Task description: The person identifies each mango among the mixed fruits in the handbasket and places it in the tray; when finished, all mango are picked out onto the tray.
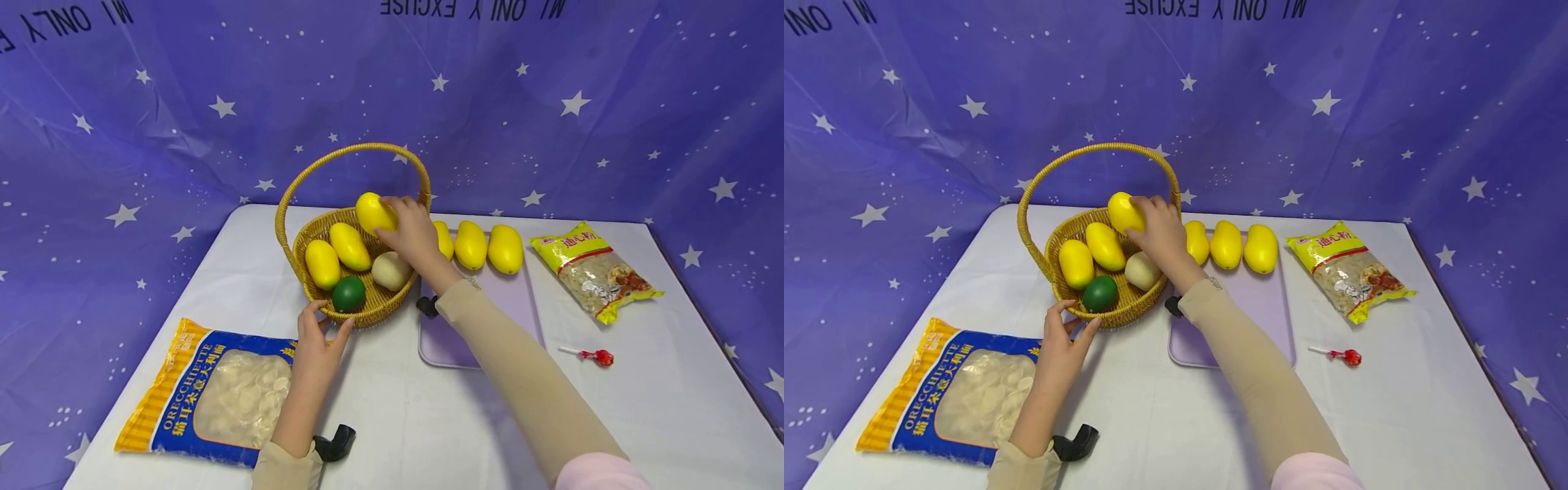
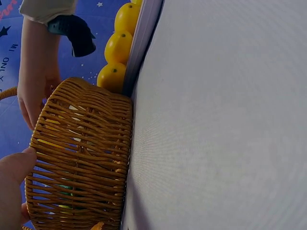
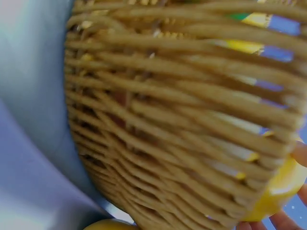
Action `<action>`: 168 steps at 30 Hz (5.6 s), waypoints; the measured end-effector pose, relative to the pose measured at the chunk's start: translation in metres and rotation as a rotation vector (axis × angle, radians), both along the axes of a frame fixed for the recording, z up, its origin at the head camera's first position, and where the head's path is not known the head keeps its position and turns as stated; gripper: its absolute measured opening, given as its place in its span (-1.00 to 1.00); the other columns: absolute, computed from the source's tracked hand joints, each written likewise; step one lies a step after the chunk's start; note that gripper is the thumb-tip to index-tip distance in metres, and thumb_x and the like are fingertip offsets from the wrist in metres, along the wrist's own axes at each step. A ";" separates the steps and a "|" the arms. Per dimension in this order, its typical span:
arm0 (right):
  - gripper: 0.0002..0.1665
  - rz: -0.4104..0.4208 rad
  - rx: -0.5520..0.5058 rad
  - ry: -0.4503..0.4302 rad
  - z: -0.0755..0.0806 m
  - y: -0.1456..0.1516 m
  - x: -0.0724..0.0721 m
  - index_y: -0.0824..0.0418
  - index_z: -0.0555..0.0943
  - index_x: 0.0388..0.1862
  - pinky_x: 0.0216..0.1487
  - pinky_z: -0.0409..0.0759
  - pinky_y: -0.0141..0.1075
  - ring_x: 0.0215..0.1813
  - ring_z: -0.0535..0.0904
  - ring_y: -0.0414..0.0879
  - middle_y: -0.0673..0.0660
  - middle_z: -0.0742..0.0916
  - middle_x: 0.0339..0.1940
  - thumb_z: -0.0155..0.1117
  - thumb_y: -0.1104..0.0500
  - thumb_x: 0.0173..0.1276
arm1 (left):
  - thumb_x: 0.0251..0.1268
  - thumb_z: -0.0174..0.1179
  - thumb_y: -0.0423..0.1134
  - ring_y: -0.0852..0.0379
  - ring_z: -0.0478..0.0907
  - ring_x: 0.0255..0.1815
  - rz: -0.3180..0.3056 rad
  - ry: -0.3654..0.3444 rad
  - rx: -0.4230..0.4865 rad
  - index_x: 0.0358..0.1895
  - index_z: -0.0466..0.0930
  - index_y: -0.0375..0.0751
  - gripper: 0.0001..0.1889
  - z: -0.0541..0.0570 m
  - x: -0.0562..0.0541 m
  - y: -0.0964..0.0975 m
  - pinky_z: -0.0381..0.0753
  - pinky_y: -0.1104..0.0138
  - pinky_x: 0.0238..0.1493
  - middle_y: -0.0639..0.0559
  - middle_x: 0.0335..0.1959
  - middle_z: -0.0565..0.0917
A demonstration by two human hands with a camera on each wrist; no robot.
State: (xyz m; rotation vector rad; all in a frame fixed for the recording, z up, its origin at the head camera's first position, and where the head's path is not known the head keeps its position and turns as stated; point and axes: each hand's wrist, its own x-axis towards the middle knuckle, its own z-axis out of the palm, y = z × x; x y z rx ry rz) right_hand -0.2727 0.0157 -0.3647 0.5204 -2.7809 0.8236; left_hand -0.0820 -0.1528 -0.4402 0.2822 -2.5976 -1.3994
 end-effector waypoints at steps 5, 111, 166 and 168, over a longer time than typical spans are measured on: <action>-0.30 0.023 -0.121 0.027 0.002 0.010 0.010 -0.02 0.47 0.30 0.10 0.45 -0.09 0.18 0.43 0.06 0.11 0.54 0.17 0.43 -0.12 0.20 | 0.31 0.16 0.16 -0.15 0.48 0.19 -0.003 0.002 0.002 0.33 0.09 -0.05 -0.32 0.001 0.000 0.001 0.54 0.02 -0.01 -0.17 0.33 0.18; -0.05 -0.278 -0.172 -0.434 -0.067 0.084 0.098 0.25 0.22 0.33 0.07 0.45 0.12 0.10 0.49 0.31 0.37 0.47 0.20 0.24 -0.33 0.21 | 0.35 0.13 0.16 -0.14 0.50 0.16 -0.001 0.014 -0.005 0.32 0.10 -0.05 -0.36 0.001 -0.001 0.000 0.53 0.02 -0.01 -0.19 0.30 0.22; 0.04 0.011 -0.183 -0.249 0.010 -0.010 0.051 0.08 0.25 0.46 0.19 0.45 -0.07 0.25 0.44 0.01 0.13 0.50 0.29 0.20 -0.47 0.16 | 0.33 0.12 0.20 -0.17 0.50 0.16 -0.005 0.027 -0.010 0.31 0.10 -0.07 -0.33 -0.004 0.001 -0.002 0.51 -0.01 0.04 -0.21 0.31 0.21; 0.02 0.029 -0.161 -0.244 0.004 -0.019 0.048 0.09 0.25 0.46 0.22 0.44 -0.08 0.28 0.43 0.01 0.11 0.49 0.32 0.22 -0.44 0.18 | 0.33 0.12 0.19 -0.17 0.51 0.15 -0.005 0.032 -0.012 0.31 0.11 -0.07 -0.33 -0.003 0.001 -0.002 0.51 -0.01 0.04 -0.21 0.30 0.21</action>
